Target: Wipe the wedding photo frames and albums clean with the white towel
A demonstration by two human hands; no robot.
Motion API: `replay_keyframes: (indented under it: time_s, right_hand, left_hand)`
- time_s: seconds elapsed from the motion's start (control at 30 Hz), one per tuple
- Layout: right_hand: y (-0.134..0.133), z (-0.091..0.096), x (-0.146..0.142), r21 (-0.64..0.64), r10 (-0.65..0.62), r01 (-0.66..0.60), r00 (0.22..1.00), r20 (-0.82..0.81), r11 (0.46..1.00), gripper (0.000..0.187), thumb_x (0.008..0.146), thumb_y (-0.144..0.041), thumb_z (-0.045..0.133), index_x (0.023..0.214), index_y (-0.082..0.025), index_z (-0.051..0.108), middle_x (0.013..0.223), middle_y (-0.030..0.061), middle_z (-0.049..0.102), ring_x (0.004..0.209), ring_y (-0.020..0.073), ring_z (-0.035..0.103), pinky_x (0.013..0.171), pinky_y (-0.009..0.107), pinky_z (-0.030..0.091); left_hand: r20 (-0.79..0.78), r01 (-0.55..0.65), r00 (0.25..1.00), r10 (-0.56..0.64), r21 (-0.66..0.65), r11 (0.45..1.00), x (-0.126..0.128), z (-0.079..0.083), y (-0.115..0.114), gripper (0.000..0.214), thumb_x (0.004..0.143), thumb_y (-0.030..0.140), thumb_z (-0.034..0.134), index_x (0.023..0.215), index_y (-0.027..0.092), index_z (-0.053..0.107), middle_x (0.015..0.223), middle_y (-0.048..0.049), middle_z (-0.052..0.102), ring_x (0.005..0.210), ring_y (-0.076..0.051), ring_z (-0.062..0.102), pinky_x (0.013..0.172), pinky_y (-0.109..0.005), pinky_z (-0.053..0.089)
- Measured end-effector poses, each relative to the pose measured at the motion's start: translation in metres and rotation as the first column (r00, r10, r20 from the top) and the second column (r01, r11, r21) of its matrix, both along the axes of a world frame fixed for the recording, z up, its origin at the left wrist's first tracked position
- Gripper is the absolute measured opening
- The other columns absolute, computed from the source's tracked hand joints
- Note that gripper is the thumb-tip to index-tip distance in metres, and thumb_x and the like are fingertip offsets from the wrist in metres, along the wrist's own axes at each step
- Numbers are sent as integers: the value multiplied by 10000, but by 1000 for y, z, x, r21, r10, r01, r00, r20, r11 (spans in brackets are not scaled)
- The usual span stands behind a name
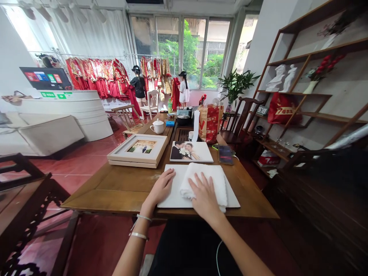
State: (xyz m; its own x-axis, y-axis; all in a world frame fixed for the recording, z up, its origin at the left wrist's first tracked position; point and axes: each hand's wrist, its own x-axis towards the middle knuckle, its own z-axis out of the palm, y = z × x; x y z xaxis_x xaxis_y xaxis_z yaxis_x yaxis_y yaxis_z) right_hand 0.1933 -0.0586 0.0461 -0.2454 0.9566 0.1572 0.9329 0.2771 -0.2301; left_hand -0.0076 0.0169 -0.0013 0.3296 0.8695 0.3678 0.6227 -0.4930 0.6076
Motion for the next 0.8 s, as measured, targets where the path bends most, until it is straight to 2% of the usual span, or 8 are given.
replay_keyframes:
  time_s: [0.1,0.2,0.33,0.4,0.5,0.63,0.7,0.8]
  right_hand:
    - [-19,-3,-31,23,124,-123,991,-45,992,594,803,-157,506,1392,-125,432,1501,153,314,1416,334,104,1134,551,2]
    - [-46,2,-40,-24,262,-268,955,-142,963,591,811,-161,478,1396,-96,418,1500,169,308,1419,300,121,1152,503,18]
    - [-69,17,-7,-149,395,-450,870,-294,881,700,664,-88,470,1352,-213,492,1454,39,425,1399,198,230,1170,410,83]
    - [-68,23,18,-219,356,-441,871,-339,871,743,611,-60,436,1327,-236,522,1431,14,456,1387,187,266,1162,407,139]
    - [-50,22,44,-253,190,-287,918,-349,924,708,637,-53,413,1315,-214,539,1464,48,403,1377,215,293,1135,416,220]
    - [0,13,51,-166,51,-93,970,-239,982,658,691,-53,425,1333,-167,515,1453,107,413,1375,244,290,1119,417,239]
    - [27,12,44,-130,35,-61,980,-193,990,592,730,-58,427,1301,-161,545,1383,117,498,1369,260,296,1104,424,256]
    - [63,17,25,-114,70,-91,982,-175,989,456,790,-84,449,1208,-176,609,1276,115,587,1310,284,386,1053,416,327]
  left_hand:
    - [8,20,1000,-20,-15,1000,0,1,0,382,903,242,404,1216,168,611,1396,-118,504,1340,-238,408,1119,-436,323]
    - [21,36,999,-35,-36,999,-1,1,1,383,894,251,427,1215,156,613,1402,-132,495,1339,-247,410,1114,-426,333]
    - [12,17,1000,-17,-16,1000,-2,-2,1,398,898,233,403,1236,138,592,1400,-140,494,1338,-243,410,1114,-444,326]
    - [7,11,1000,-11,-10,1000,-2,-4,2,398,902,224,386,1230,142,595,1396,-133,500,1340,-238,407,1120,-449,315]
    - [3,8,1000,-8,-11,1000,-1,-4,2,396,899,224,389,1226,144,598,1397,-128,501,1340,-240,407,1126,-455,302]
    - [-9,7,1000,-7,-6,1000,-1,-2,1,392,903,234,392,1227,161,600,1401,-114,500,1342,-236,406,1127,-449,305]
    - [-16,8,1000,-8,-2,1000,-2,-2,1,396,907,235,384,1230,155,598,1402,-118,498,1342,-236,405,1125,-447,309]
    - [-21,14,1000,-14,9,1000,-1,-2,2,399,905,220,378,1226,134,599,1393,-136,501,1334,-248,414,1119,-459,315]
